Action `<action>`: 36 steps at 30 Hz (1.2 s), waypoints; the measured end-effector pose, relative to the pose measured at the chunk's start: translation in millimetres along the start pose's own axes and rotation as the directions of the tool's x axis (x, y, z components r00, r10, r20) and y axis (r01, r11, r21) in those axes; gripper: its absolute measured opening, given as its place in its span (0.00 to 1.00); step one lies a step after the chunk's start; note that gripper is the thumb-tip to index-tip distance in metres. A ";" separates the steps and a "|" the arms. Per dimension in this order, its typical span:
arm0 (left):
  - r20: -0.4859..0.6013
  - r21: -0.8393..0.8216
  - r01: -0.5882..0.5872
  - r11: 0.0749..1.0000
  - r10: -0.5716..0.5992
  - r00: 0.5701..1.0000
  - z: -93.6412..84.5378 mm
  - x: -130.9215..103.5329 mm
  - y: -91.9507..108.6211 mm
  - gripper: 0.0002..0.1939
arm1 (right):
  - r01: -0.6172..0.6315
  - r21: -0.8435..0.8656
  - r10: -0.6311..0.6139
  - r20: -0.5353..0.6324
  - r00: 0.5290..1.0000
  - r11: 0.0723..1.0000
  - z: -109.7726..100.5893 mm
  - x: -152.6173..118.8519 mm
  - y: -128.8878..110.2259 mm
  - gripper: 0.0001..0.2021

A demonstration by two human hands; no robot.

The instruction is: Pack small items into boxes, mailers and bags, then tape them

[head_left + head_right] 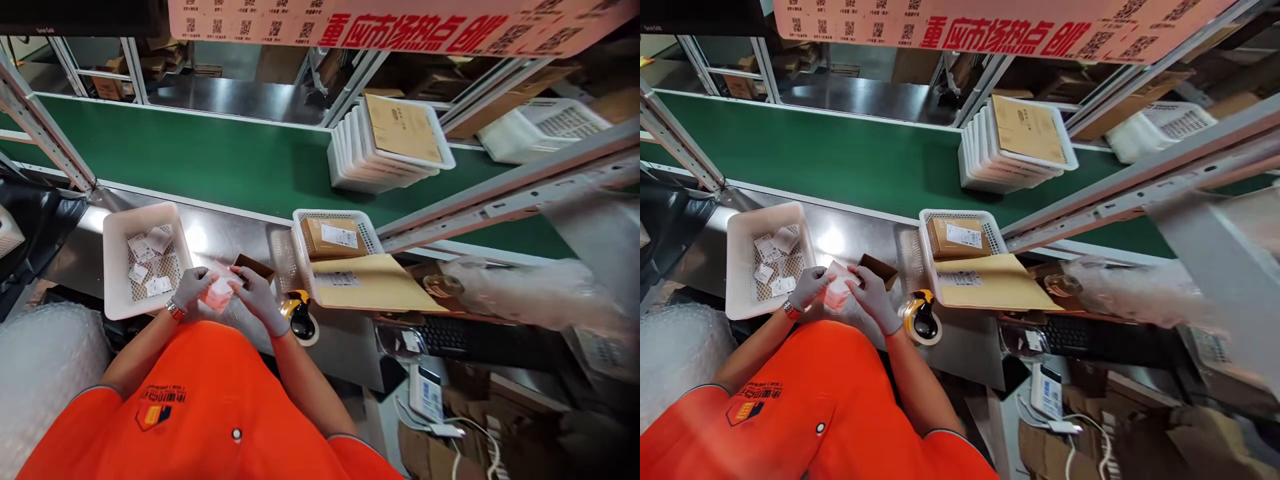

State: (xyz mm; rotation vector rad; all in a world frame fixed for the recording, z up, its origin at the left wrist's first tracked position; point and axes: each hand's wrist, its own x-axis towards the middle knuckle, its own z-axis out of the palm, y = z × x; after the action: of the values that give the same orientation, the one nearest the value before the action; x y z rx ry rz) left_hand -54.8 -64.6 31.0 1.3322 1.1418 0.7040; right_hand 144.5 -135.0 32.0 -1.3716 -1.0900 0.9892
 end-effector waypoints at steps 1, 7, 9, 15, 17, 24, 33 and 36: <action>-0.002 -0.003 -0.002 1.000 0.002 1.000 2.1 -0.9 -0.4 0.25 | -0.005 -0.007 0.005 0.003 1.000 1.000 -0.2 -1.4 2.0 0.15; 0.028 -0.002 -0.057 0.998 0.057 0.998 9.2 -1.6 -0.1 0.27 | 0.018 -0.099 -0.030 -0.127 0.991 0.995 -5.4 -4.9 8.7 0.13; 0.037 0.028 -0.079 0.996 0.078 0.996 12.8 -1.7 0.7 0.27 | 0.120 -0.293 -0.177 -0.177 0.968 0.949 -6.7 -7.0 6.4 0.13; 0.098 0.242 -0.302 0.922 0.287 0.953 24.0 -2.2 -2.3 0.22 | 0.287 -0.562 -0.301 0.071 0.951 0.776 -2.7 -11.5 2.4 0.12; 0.135 0.330 -0.361 0.872 0.335 0.932 25.0 -2.6 -4.7 0.21 | 0.313 -0.571 -0.319 0.093 0.943 0.759 -3.2 -11.5 5.1 0.12; 0.336 0.454 -0.498 0.739 0.376 0.864 24.6 -9.8 -5.3 0.18 | 0.348 -0.572 -0.343 0.121 0.932 0.743 -18.3 -18.6 15.7 0.09; 0.144 0.222 -0.274 0.936 0.247 0.958 54.7 -4.8 -2.3 0.25 | 0.092 -0.292 -0.213 -0.415 0.884 0.952 -38.1 -35.3 26.2 0.12; 0.068 0.192 -0.220 0.956 0.211 0.975 63.0 -3.5 1.7 0.27 | -0.012 -0.073 -0.036 -0.624 0.781 0.997 -81.0 -50.4 33.7 0.15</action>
State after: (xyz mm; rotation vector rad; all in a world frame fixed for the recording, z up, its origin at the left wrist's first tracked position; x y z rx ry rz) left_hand 2.2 -91.1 25.1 1.6526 1.0594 0.7255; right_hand 213.8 -203.5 4.5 -1.5912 -0.6238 0.4130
